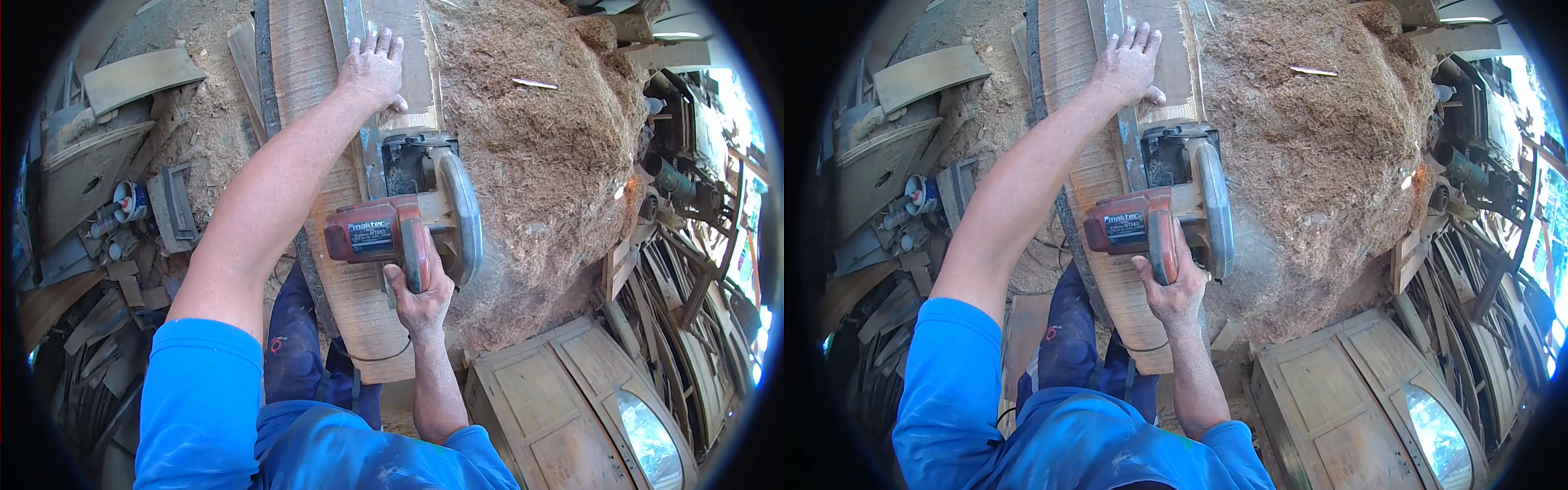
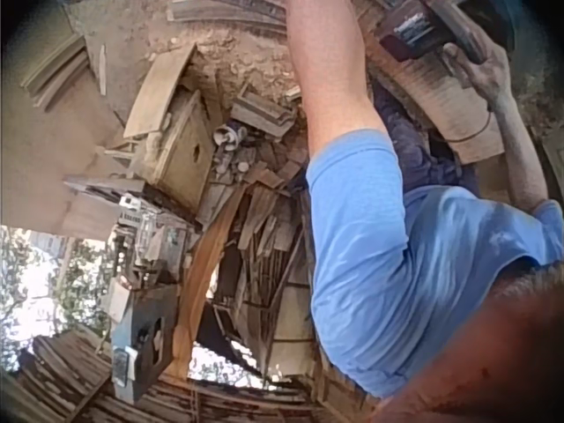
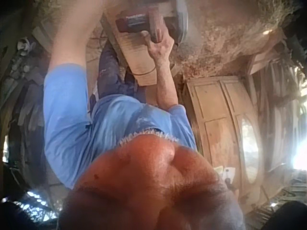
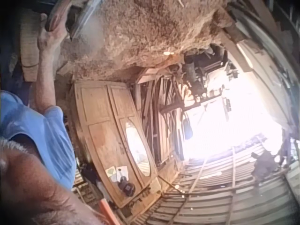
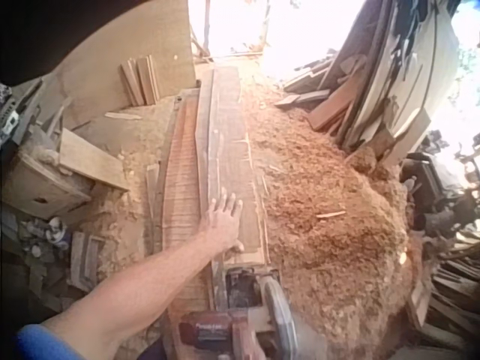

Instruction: The person uses a circular saw to cut a curved piece of wood, then sets the saw aside and picks up the two separated pieces of wood by hand.

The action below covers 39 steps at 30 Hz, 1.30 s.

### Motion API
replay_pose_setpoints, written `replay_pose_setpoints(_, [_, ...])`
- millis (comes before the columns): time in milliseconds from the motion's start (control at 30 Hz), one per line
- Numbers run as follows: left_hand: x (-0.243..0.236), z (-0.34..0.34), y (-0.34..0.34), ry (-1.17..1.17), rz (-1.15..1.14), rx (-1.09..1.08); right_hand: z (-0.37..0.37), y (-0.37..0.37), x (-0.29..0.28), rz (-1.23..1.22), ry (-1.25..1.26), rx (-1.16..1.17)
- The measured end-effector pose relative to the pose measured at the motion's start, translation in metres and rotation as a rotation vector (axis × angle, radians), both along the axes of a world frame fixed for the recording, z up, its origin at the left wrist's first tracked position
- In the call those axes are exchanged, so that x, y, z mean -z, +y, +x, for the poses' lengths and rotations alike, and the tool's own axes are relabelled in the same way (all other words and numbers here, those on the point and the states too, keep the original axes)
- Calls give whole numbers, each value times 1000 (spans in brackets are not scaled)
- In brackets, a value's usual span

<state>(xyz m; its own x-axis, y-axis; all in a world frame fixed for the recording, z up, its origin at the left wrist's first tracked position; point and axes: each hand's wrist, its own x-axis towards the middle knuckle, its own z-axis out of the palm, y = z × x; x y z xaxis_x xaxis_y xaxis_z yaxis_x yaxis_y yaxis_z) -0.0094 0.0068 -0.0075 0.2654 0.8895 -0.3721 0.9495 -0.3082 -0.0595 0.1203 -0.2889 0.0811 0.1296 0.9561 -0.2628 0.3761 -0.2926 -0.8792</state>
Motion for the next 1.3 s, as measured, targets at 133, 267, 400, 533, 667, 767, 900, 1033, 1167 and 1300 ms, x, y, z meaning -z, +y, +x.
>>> replay_pose_setpoints(133, [0,0,0,-5,1,-5,-2,7,1,-26,27,10])
replay_pose_setpoints(267, [0,1,0,-7,-5,-10,-4,12,2,-18,31,11])
replay_pose_setpoints(400, [-2,2,2,-82,-56,-44,-5,19,5,96,-20,-16])
replay_pose_setpoints(533, [-2,1,4,-88,-71,-44,-7,27,2,35,1,-11])
replay_pose_setpoints(667, [-1,-1,16,-55,8,-24,-10,28,2,43,-3,-4])
replay_pose_setpoints(767, [-10,0,38,-94,-131,-48,-10,30,1,44,-21,12])
replay_pose_setpoints(900, [-23,6,46,-21,-146,75,-9,31,1,33,-20,17])
replay_pose_setpoints(1033, [-10,0,45,116,292,197,-8,29,3,42,-30,8])
replay_pose_setpoints(1167, [-8,-13,59,33,5,29,-11,34,2,26,-2,7])
replay_pose_setpoints(1300, [-8,-6,59,59,2,28,-11,43,3,43,-20,-17])
